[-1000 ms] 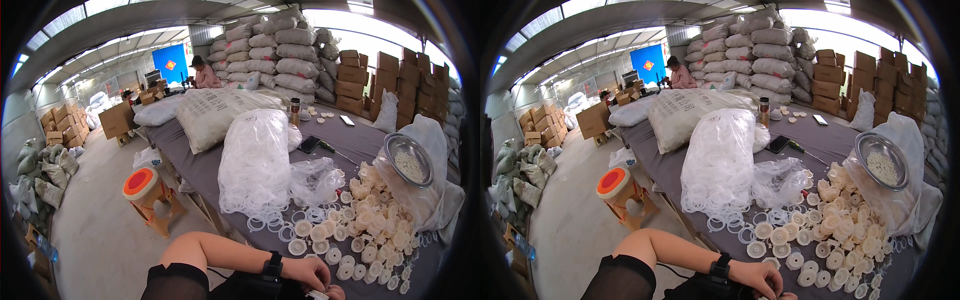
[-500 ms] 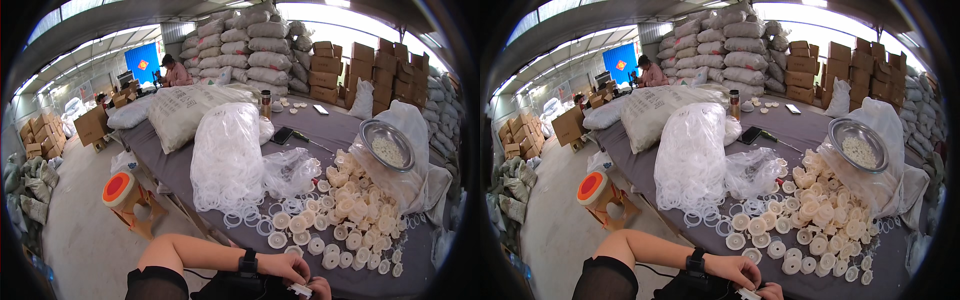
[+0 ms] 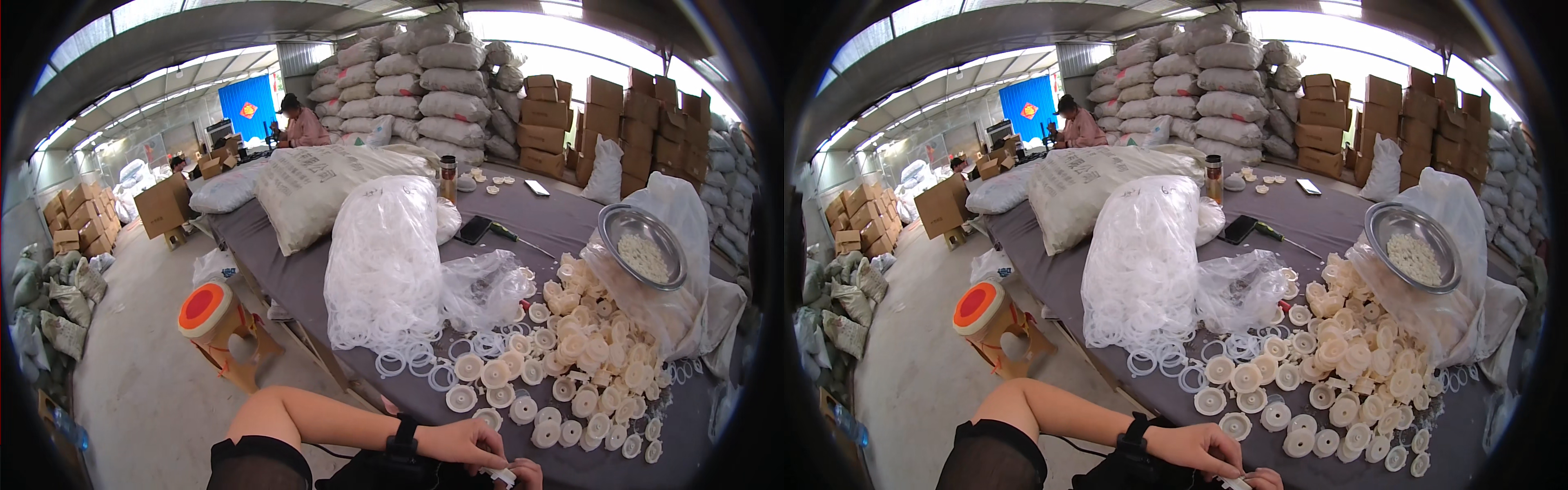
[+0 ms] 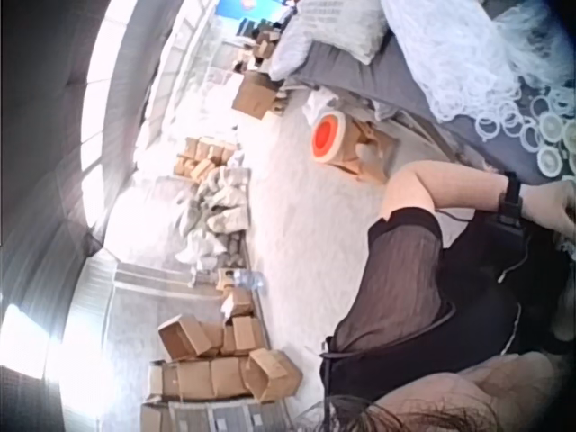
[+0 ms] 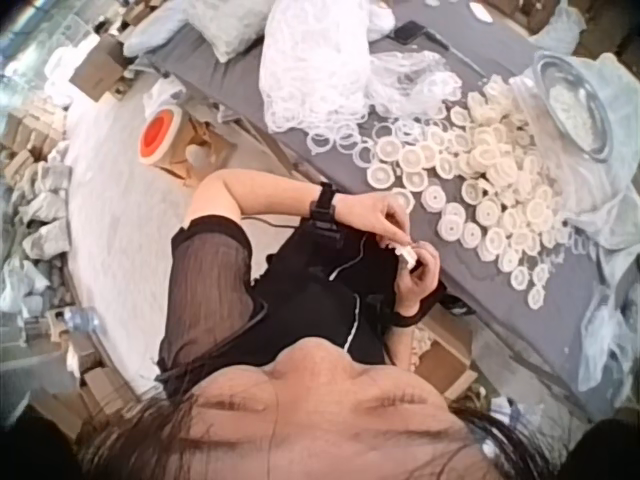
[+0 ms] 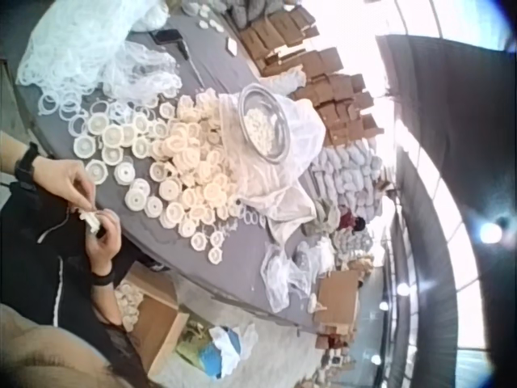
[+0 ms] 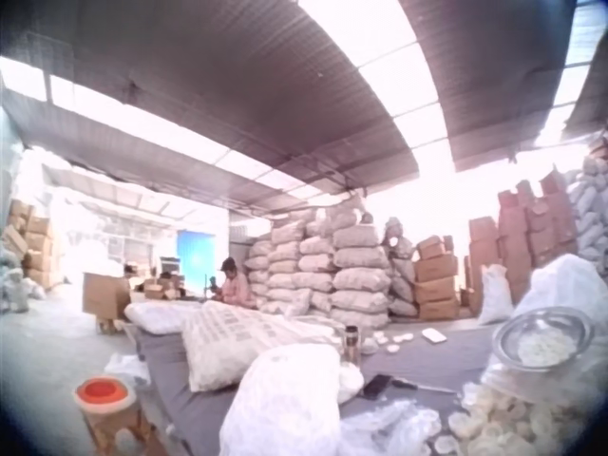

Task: Manually assemble white plastic circular components by inserting a smaller part into a larger ring structure.

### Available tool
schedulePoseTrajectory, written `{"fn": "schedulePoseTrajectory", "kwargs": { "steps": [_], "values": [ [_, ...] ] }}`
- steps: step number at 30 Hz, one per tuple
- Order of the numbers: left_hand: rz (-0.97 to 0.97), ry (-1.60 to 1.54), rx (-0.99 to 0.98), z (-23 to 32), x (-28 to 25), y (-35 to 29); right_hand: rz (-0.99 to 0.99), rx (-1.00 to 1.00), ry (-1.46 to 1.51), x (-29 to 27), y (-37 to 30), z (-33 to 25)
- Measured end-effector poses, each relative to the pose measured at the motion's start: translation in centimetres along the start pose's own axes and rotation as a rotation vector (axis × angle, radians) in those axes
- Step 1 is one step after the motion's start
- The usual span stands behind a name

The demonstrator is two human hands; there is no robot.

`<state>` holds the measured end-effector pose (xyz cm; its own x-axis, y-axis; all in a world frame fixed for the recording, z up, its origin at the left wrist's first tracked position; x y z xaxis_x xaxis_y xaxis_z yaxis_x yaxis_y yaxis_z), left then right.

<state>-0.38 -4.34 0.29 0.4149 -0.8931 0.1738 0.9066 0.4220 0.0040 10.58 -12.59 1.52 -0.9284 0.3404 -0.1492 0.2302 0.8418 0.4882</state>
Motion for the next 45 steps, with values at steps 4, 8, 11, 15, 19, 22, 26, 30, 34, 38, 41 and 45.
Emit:
{"fn": "schedulePoseTrajectory", "kwargs": {
  "steps": [4,8,11,15,19,22,26,30,34,38,41,45],
  "values": [
    [0.018,0.106,0.077,0.2,0.1,0.5,0.01,-0.036,-0.03,0.0,-0.1,-0.5],
    [0.024,0.118,0.064,0.0,0.3,0.3,0.023,-0.075,-0.071,-0.1,-0.3,-0.8],
    [0.013,0.105,0.053,-0.1,0.3,0.3,0.03,0.034,-0.082,-0.1,-0.4,-0.8],
    [0.02,0.101,0.046,-0.2,0.4,0.1,0.03,0.048,-0.067,0.0,-0.5,-0.6],
    [0.057,0.1,0.069,0.4,0.5,0.0,0.019,0.084,-0.077,0.0,-0.6,0.1],
    [0.061,0.128,0.062,-0.9,0.2,0.3,0.019,0.086,-0.099,0.0,-0.5,0.4],
    [-0.045,0.164,0.013,-1.4,0.3,0.6,0.019,0.101,-0.126,-0.1,-0.6,0.4],
    [0.034,0.203,0.07,-0.4,0.2,0.2,0.018,0.11,-0.141,-0.1,-0.6,0.4],
    [0.096,0.121,0.11,-0.1,0.6,-0.2,0.029,0.097,-0.119,-0.1,-0.8,0.3],
    [0.089,0.19,0.188,1.0,1.4,-0.4,0.056,0.167,-0.032,-0.3,-1.4,1.3],
    [0.185,0.225,0.2,1.5,1.3,-0.8,0.047,0.139,-0.001,-0.3,-1.1,0.8],
    [0.14,0.257,0.211,1.2,1.3,-0.7,0.045,0.121,0.06,0.0,-1.6,1.9]
  ]
}}
Point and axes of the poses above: each hand's wrist, its own y-axis towards the middle knuckle, its own x-axis out of the palm, z = x × y, the point moved 7 cm from there along y, towards the middle knuckle, and after that the axes turned 9 degrees about x, right-handed, at the moved point
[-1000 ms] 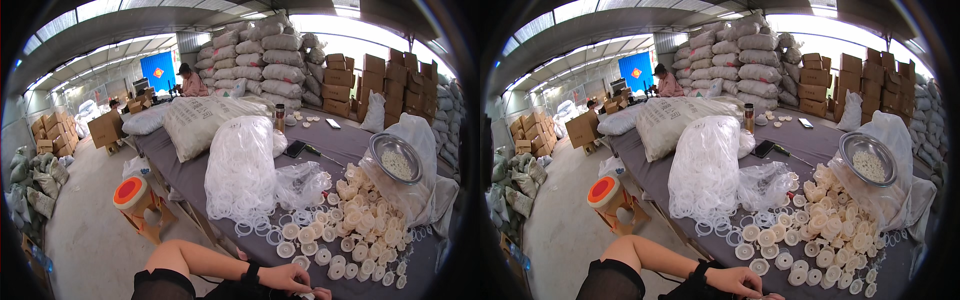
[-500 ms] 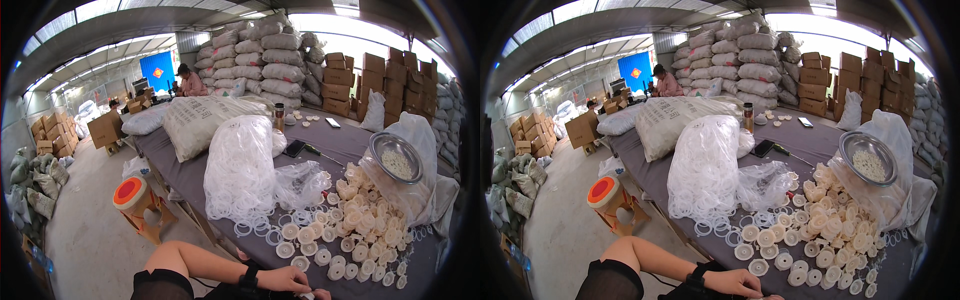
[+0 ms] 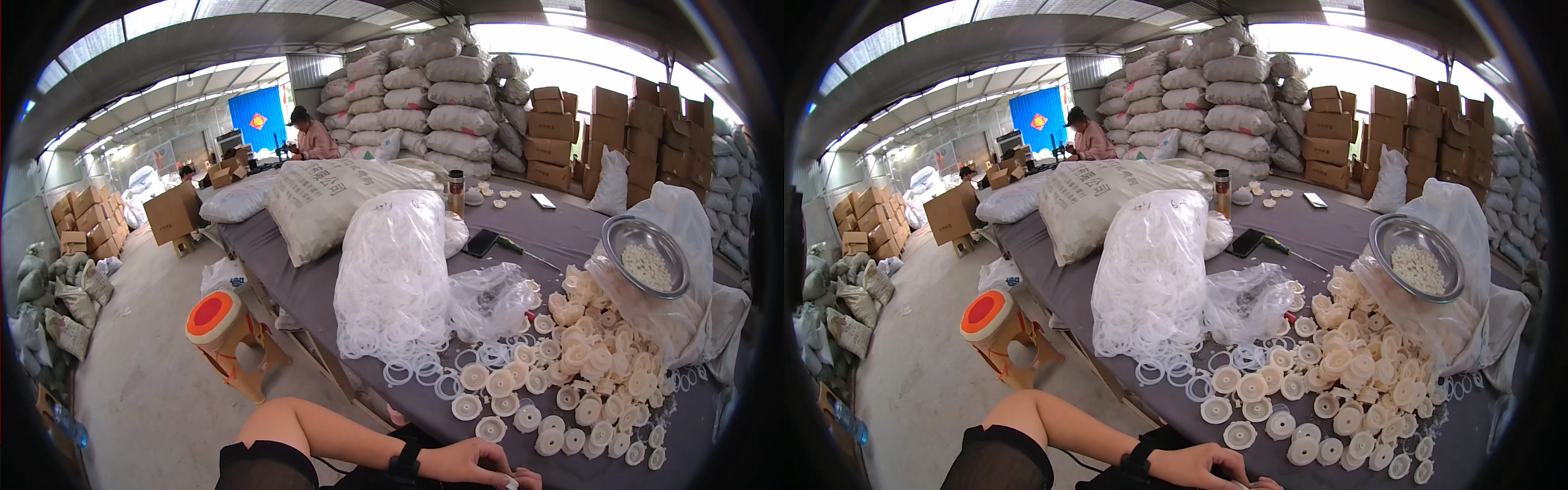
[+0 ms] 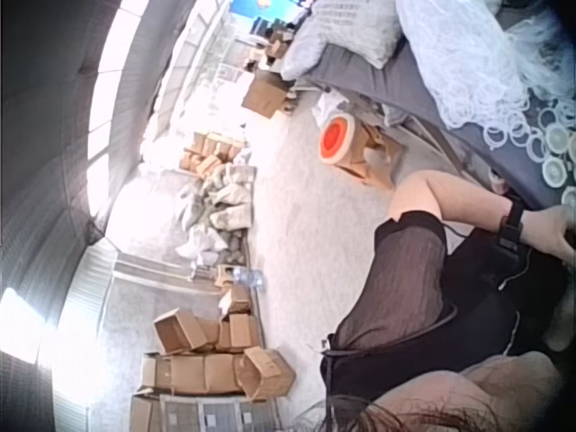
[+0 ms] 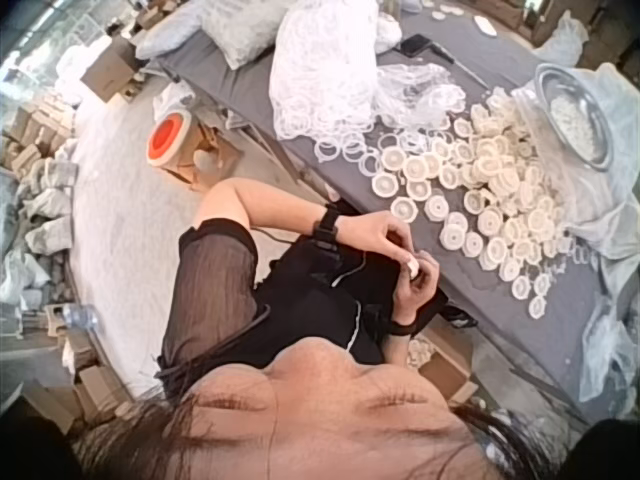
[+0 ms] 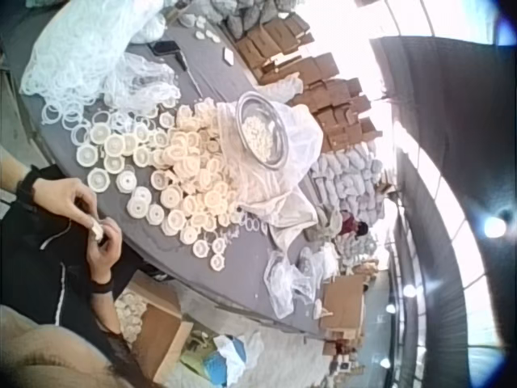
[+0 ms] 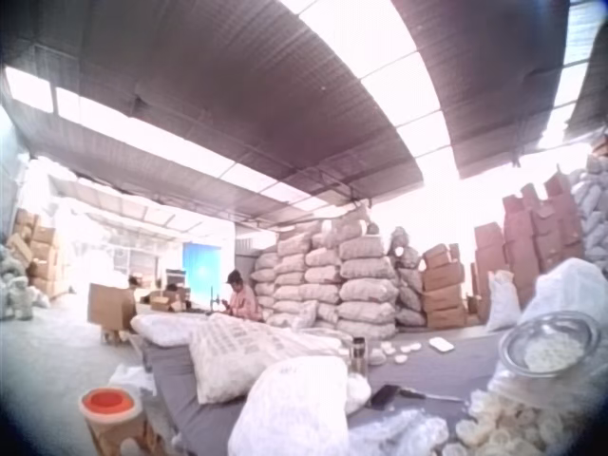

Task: Manually assemble white plastic circular components by inserting a smaller part into a larger ring structure.

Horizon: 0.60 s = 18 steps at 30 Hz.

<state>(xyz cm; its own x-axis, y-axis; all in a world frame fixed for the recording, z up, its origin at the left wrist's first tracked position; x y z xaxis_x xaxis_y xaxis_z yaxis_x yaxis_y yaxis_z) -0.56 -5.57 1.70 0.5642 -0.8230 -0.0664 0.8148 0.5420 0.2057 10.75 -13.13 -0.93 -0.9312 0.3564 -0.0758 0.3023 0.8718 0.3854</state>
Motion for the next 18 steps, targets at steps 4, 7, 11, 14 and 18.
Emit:
{"fn": "schedulePoseTrajectory", "kwargs": {
  "steps": [4,7,11,14,18],
  "values": [
    [0.092,-0.053,-0.089,-0.7,-0.2,-0.2,0.004,0.061,0.013,0.2,-0.3,1.0],
    [0.023,-0.125,-0.132,-2.8,0.1,0.0,0.017,0.155,0.062,0.4,-0.3,1.8],
    [0.006,-0.056,-0.062,-3.0,0.1,0.5,0.046,0.202,-0.036,-0.4,-0.2,2.6],
    [-0.058,-0.078,-0.087,-2.4,0.1,0.6,0.073,0.349,0.219,0.3,-0.5,3.7],
    [-0.054,0.33,-0.005,-1.7,-1.5,1.5,0.053,0.369,0.347,1.5,0.6,4.6]
  ]
}}
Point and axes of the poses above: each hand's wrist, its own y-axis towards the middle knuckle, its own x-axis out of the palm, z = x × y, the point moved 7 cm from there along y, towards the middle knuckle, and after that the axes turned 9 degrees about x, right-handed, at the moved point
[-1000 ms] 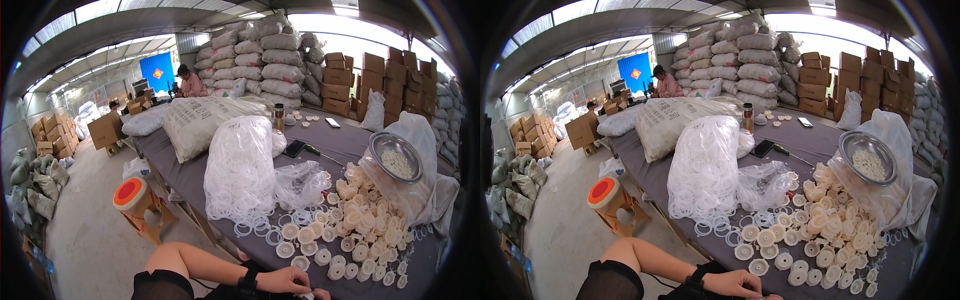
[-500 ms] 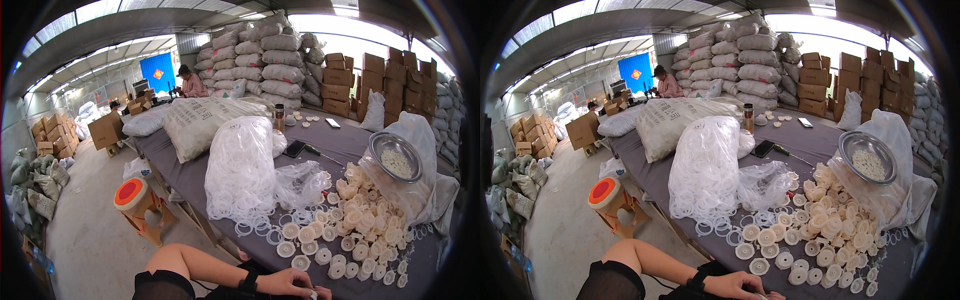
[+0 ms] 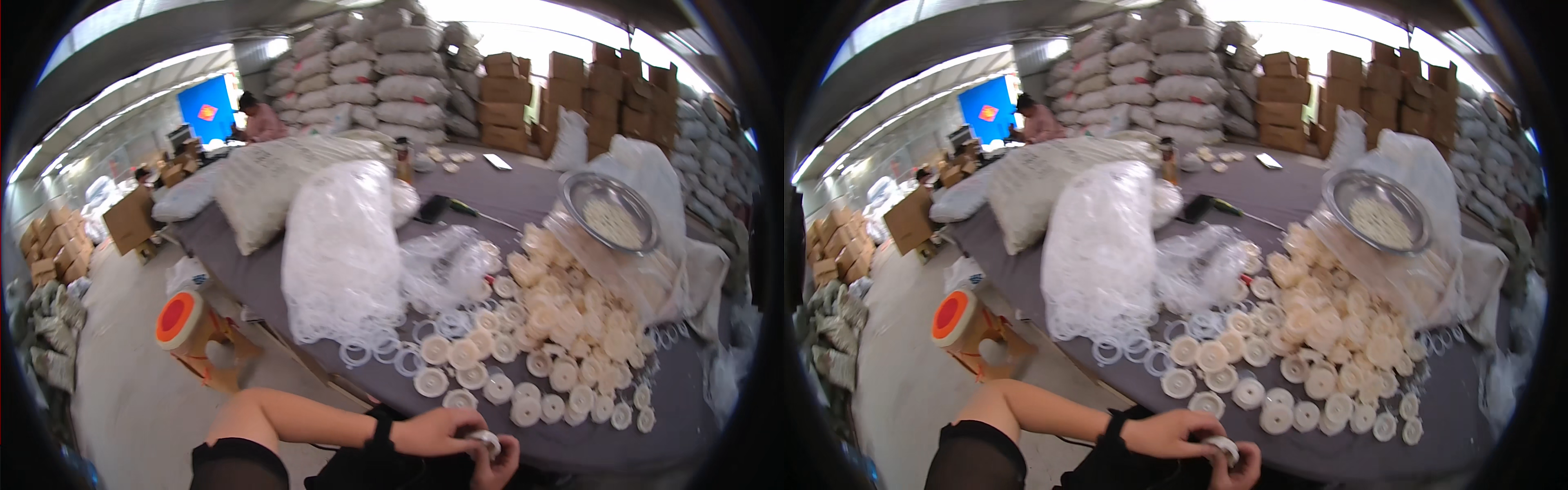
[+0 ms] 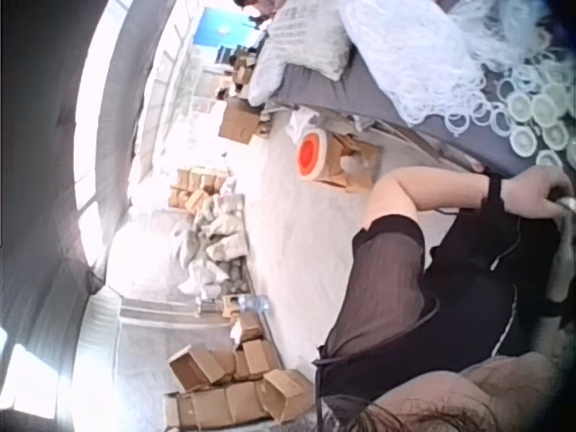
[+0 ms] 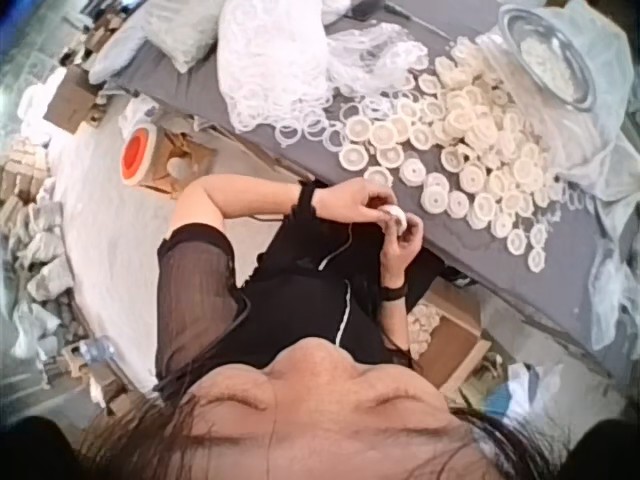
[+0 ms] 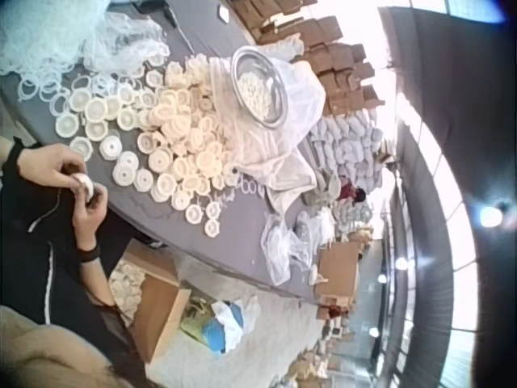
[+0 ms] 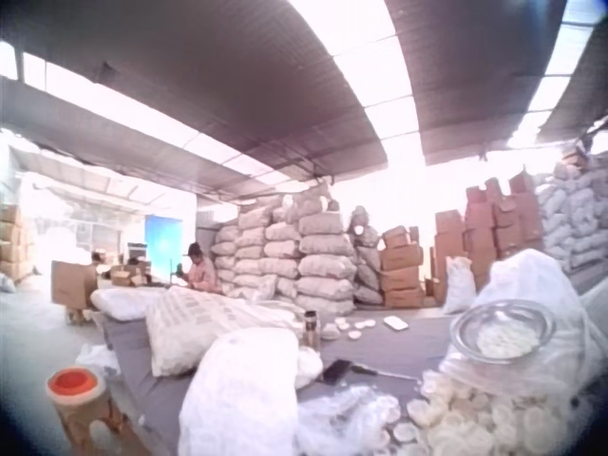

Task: Manually assemble white plastic circular components by inserting a smaller part into a larger ring structure.

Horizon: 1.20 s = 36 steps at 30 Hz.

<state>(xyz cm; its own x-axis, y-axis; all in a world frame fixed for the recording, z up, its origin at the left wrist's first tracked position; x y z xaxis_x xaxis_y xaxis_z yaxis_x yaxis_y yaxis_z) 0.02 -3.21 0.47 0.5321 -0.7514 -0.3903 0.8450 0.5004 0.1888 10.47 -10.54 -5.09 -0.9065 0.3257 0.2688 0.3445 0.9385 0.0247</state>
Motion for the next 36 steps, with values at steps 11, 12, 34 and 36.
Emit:
{"fn": "schedulePoseTrajectory", "kwargs": {
  "steps": [11,12,34,36],
  "values": [
    [0.245,0.102,-0.268,-7.7,-13.7,7.7,0.058,0.03,-0.093,-1.6,1.6,1.7],
    [0.241,0.116,-0.297,-8.4,-14.5,8.2,0.044,0.023,-0.1,-1.9,1.7,2.4],
    [-0.322,0.995,0.013,-10.0,-8.8,20.2,0.014,0.054,-0.235,-1.9,2.7,1.9],
    [-0.21,0.913,0.023,-9.4,-9.4,20.0,0.001,0.063,-0.16,-2.0,2.7,2.2]
  ]
}}
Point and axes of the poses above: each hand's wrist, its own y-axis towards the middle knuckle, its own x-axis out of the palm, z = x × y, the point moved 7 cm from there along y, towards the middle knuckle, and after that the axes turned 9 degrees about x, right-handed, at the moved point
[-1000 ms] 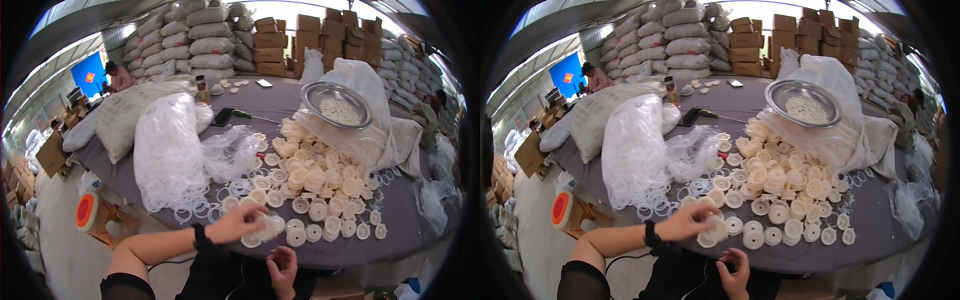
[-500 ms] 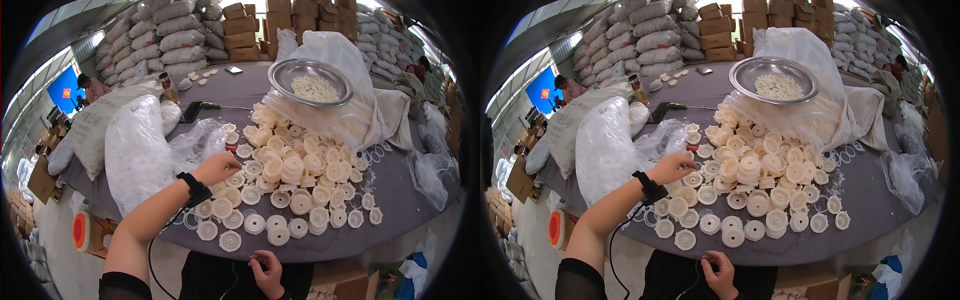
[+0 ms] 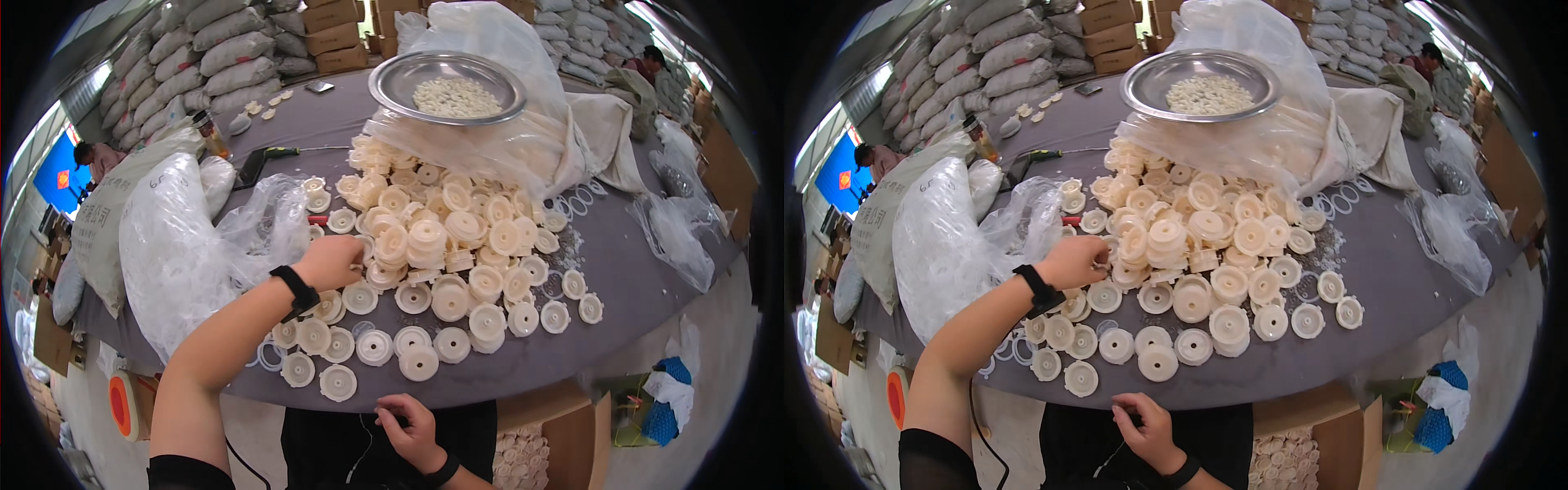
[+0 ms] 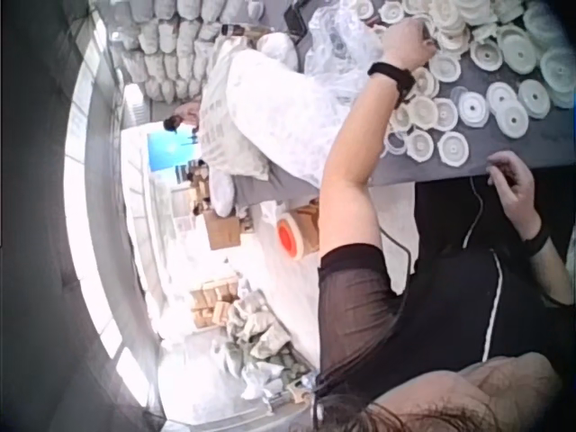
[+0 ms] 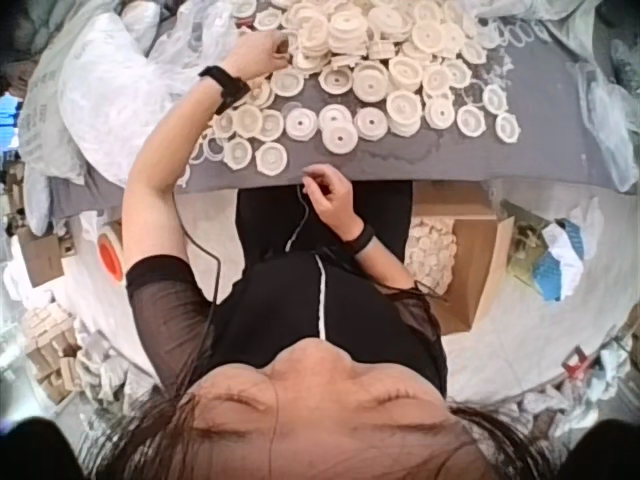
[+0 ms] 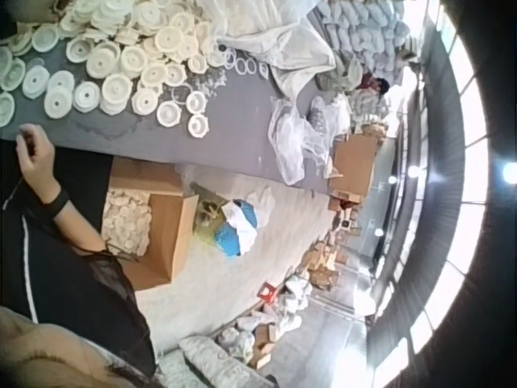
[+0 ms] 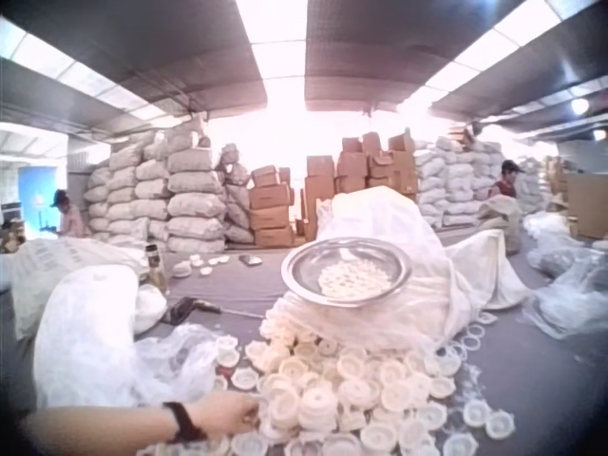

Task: Manually assemble white plastic circular components by inserting a smaller part into a larger ring structure.

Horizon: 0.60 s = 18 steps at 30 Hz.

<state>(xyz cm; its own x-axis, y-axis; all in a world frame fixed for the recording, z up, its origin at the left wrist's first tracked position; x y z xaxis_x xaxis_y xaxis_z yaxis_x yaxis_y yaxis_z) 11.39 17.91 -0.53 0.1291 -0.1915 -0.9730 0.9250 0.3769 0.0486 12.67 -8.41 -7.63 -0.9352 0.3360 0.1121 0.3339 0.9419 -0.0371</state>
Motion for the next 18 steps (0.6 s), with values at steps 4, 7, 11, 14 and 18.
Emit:
{"fn": "schedulePoseTrajectory", "kwargs": {
  "steps": [4,7,11,14,18],
  "values": [
    [0.097,-0.088,-0.105,-0.4,-1.5,-1.3,-0.017,0.046,0.037,-0.1,0.0,0.1],
    [-0.003,-0.088,-0.177,-0.5,-1.1,-2.0,-0.022,0.04,0.049,0.1,-0.1,0.0],
    [0.023,-0.054,-0.092,-0.8,-0.9,-1.8,-0.01,0.101,0.139,0.2,-0.3,0.7],
    [-0.045,0.039,-0.031,-0.6,-0.5,-0.9,-0.016,0.097,0.16,0.4,-0.2,0.8],
    [-0.156,0.038,-0.082,-0.2,1.2,1.7,-0.001,0.116,0.139,0.1,-0.5,1.0]
  ]
}}
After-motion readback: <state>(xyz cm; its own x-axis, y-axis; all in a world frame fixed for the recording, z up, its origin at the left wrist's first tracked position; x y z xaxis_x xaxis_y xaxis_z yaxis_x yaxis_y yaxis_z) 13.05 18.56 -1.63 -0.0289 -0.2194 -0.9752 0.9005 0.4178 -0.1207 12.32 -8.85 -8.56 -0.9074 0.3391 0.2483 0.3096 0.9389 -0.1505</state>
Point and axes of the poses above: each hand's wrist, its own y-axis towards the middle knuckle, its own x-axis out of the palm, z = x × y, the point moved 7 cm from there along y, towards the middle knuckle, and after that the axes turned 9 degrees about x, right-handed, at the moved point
